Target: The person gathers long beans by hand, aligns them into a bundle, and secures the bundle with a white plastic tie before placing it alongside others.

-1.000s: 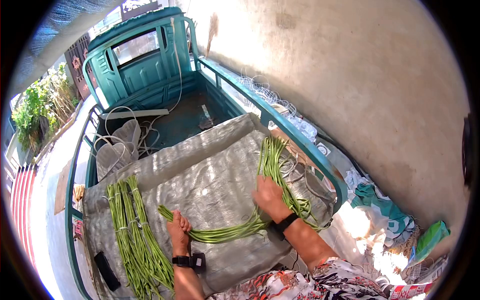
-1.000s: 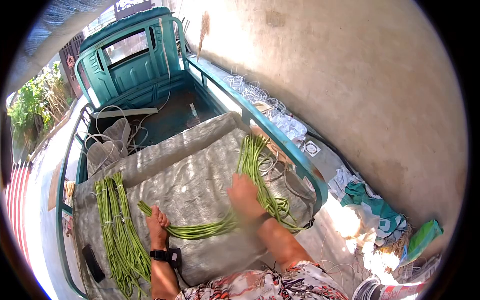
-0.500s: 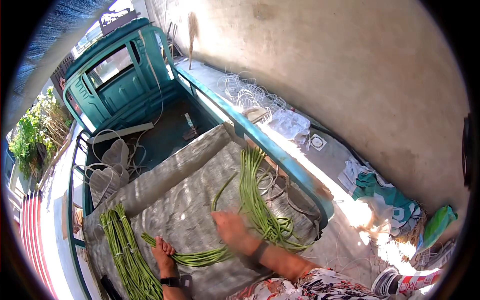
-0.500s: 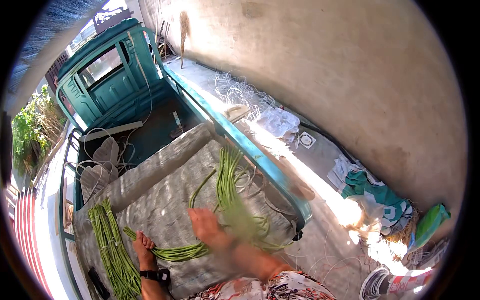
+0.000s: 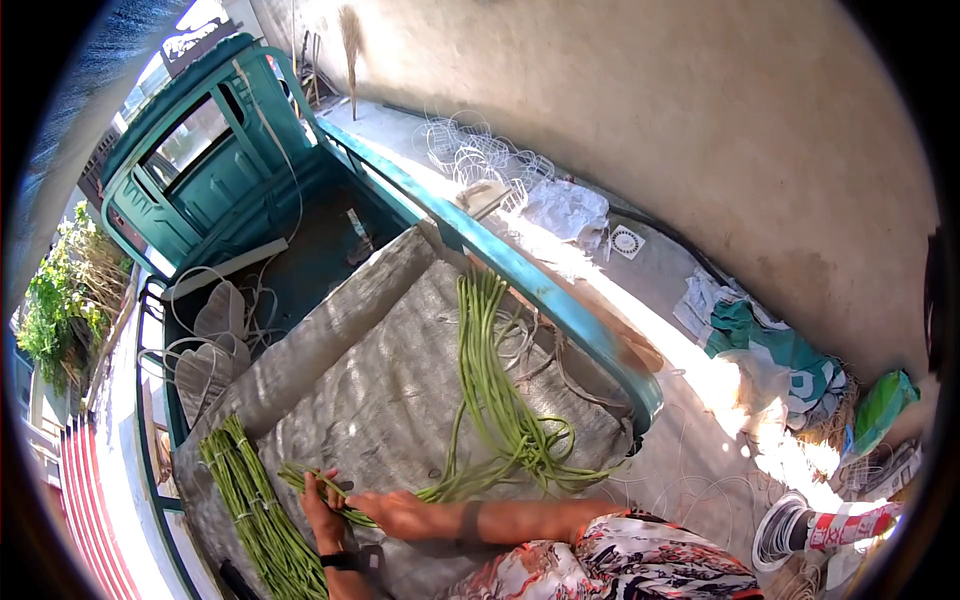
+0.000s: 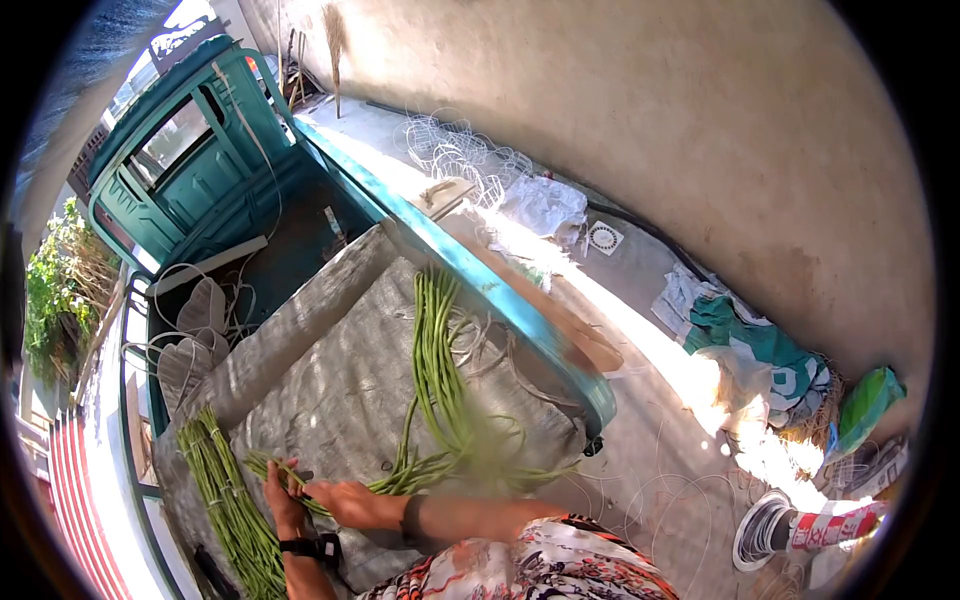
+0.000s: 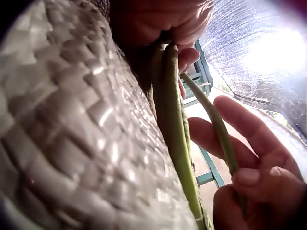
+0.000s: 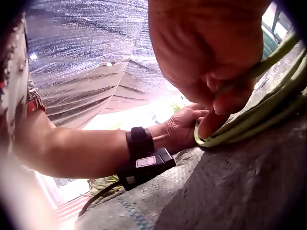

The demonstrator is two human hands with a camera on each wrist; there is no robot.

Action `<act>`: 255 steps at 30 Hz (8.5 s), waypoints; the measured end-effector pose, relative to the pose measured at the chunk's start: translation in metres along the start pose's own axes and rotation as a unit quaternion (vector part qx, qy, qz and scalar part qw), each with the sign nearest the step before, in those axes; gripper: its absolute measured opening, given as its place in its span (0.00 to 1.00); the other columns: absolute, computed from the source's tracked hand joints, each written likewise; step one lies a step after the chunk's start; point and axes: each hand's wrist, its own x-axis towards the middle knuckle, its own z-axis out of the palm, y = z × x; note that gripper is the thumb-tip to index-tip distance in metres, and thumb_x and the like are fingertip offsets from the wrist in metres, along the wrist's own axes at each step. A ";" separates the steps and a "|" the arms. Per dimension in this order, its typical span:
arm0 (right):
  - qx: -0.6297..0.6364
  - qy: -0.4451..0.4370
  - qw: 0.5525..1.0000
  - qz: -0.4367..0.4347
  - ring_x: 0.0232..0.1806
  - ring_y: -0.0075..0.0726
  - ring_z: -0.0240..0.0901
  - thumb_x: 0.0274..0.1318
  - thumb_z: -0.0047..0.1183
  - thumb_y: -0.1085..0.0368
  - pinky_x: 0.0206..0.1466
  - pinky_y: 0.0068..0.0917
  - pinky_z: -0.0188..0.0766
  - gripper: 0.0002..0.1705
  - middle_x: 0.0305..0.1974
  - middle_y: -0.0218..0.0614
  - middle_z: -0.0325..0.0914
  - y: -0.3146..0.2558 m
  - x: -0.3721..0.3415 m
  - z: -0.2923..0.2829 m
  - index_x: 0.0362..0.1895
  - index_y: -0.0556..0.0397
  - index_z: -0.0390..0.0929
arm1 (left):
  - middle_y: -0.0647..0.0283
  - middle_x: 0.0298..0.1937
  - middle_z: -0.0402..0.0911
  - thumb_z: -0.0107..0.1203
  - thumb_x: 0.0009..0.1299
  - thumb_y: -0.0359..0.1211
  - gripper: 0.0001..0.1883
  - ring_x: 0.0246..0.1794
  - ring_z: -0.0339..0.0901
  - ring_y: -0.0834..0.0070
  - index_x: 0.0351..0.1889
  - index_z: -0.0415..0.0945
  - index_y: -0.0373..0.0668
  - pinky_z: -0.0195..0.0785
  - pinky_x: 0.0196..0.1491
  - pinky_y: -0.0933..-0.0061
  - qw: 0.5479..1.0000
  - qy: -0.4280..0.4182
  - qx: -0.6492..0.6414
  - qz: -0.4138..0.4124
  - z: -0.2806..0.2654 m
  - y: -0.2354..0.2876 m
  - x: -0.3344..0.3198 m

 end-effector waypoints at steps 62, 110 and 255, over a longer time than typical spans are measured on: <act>-0.492 0.107 0.824 0.261 0.39 0.49 0.74 0.52 0.57 0.57 0.40 0.46 0.68 0.10 0.33 0.39 0.77 -0.031 0.002 -0.162 0.33 0.48 0.79 | 0.70 0.21 0.64 0.49 0.74 0.39 0.11 0.20 0.63 0.77 0.36 0.65 0.44 0.68 0.29 0.69 0.935 0.023 -0.353 -0.002 -0.014 -0.005 0.008; 0.029 0.055 0.944 0.324 0.24 0.28 0.73 0.54 0.55 0.63 0.28 0.28 0.70 0.10 0.26 0.36 0.77 -0.010 0.043 0.011 0.36 0.56 0.71 | 0.60 0.38 0.79 0.50 0.73 0.39 0.16 0.29 0.70 0.80 0.53 0.70 0.39 0.66 0.29 0.81 0.961 -0.029 -0.275 -0.009 -0.021 -0.008 0.011; -0.113 -0.010 0.964 0.242 0.46 0.50 0.73 0.52 0.45 0.73 0.49 0.41 0.68 0.19 0.46 0.44 0.75 -0.036 0.017 -0.036 0.49 0.48 0.75 | 0.56 0.41 0.79 0.54 0.71 0.34 0.13 0.42 0.79 0.63 0.51 0.69 0.43 0.74 0.48 0.59 0.948 -0.005 -0.319 -0.009 -0.033 -0.022 0.019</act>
